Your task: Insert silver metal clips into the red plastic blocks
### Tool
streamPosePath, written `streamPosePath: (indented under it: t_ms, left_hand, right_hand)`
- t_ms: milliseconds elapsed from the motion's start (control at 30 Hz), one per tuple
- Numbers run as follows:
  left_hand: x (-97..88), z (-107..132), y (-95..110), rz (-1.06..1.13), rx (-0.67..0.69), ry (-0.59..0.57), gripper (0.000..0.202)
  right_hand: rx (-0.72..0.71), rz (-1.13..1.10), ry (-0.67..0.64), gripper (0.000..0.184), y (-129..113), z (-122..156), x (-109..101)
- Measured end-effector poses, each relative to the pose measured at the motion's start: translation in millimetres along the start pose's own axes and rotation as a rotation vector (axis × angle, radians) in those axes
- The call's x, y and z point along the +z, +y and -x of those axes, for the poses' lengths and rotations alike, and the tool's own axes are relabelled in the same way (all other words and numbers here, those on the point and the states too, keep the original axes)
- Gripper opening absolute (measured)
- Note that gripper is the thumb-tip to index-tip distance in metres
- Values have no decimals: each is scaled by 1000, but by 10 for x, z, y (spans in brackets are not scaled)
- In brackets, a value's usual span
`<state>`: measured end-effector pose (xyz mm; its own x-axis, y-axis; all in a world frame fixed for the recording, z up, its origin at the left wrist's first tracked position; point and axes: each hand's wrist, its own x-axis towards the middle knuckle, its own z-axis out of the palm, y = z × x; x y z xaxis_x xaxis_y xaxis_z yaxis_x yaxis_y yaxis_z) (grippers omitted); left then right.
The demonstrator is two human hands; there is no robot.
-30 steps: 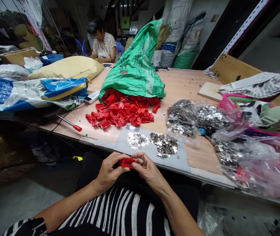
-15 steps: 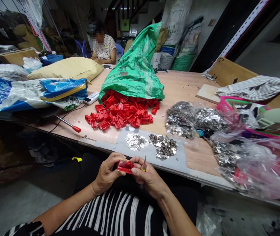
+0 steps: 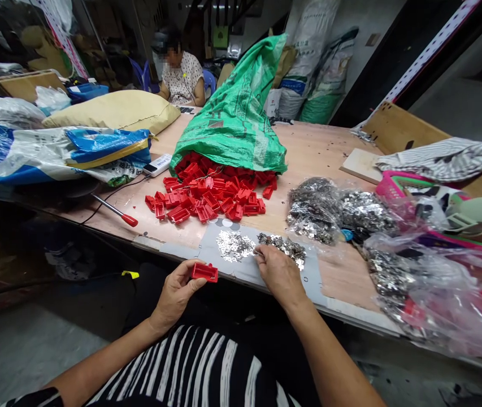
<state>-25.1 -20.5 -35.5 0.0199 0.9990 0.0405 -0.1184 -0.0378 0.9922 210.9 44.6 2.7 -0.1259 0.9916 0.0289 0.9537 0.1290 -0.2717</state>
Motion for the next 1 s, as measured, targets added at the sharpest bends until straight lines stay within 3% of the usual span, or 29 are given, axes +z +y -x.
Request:
streamPosePath:
  t_ms: [333,600,667,767,900,1000]
  left_hand:
    - [12,-1,-9,-14,-7,-12,30]
    - [44,0,21,-55,40,-30,28]
    - [57,-8,51,-62,62,-47,28]
    - [75,-23,103,-122,105,-62,28]
    - [94,-42,159,-264,221,-62,32]
    - [113,-45,176,-302,281,-93,37]
  right_hand:
    - [-63,70,-37,12,-90,-100,100]
    - [-58,-28,15,7,-116,-58,99]
    - [-31,-148,24,5,-124,-27,91]
    - [-16,-503,-13,7,-179,49,72]
    - [-25,-986,-190,24,-338,196,54]
    - [18,-1123,-292,32,-429,285,70]
